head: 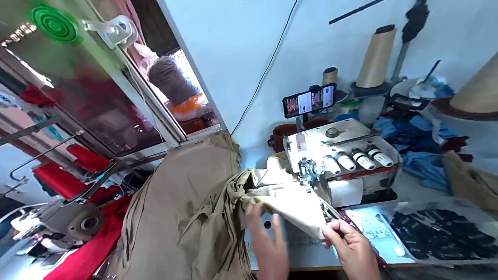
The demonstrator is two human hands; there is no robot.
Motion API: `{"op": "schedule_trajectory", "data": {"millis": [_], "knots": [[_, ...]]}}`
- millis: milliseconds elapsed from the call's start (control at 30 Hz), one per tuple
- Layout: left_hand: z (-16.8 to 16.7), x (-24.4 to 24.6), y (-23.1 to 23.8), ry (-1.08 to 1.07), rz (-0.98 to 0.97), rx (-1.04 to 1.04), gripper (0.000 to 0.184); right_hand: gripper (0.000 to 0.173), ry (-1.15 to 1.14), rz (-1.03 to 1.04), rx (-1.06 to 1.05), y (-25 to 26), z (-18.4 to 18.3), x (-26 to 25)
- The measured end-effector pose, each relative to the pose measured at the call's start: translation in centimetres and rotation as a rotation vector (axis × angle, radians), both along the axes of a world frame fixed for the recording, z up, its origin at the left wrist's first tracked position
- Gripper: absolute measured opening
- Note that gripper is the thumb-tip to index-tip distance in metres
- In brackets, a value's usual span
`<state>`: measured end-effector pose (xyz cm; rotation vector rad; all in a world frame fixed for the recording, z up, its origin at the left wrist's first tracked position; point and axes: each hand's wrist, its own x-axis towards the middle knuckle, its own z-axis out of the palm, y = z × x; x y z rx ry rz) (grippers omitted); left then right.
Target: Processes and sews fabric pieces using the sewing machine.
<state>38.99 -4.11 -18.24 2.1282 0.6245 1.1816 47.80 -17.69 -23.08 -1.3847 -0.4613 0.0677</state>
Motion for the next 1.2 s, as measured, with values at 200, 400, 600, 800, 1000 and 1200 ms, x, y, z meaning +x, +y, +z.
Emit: {"op": "schedule_trajectory", "data": {"millis": [200,400,600,800,1000,1200], "knots": [[-1.3,6.5,0.5,0.219,-0.159,-0.152,0.059,0.023,0.086,-0.138,-0.129,3.5,1.3,4.3],[-0.7,7.7,4.0,0.203,-0.272,-0.412,0.065,0.035,0.208,-0.081,-0.166,4.2,1.3,6.3],[-1.1,8.3,5.1,0.21,-0.28,-0.473,0.061,0.037,0.227,-0.103,-0.145,4.6,1.4,6.0],[-1.0,10.4,6.2,0.159,-0.157,-0.352,0.042,0.036,0.166,-0.1,-0.112,4.1,0.5,5.1],[-0.6,9.2,7.2,0.138,-0.051,-0.325,0.021,0.037,0.233,0.073,-0.023,1.7,-1.1,2.4],[-1.7,3.9,6.4,0.274,-0.05,-0.378,0.028,0.032,0.159,0.224,-0.092,0.9,-2.1,1.2]]}}
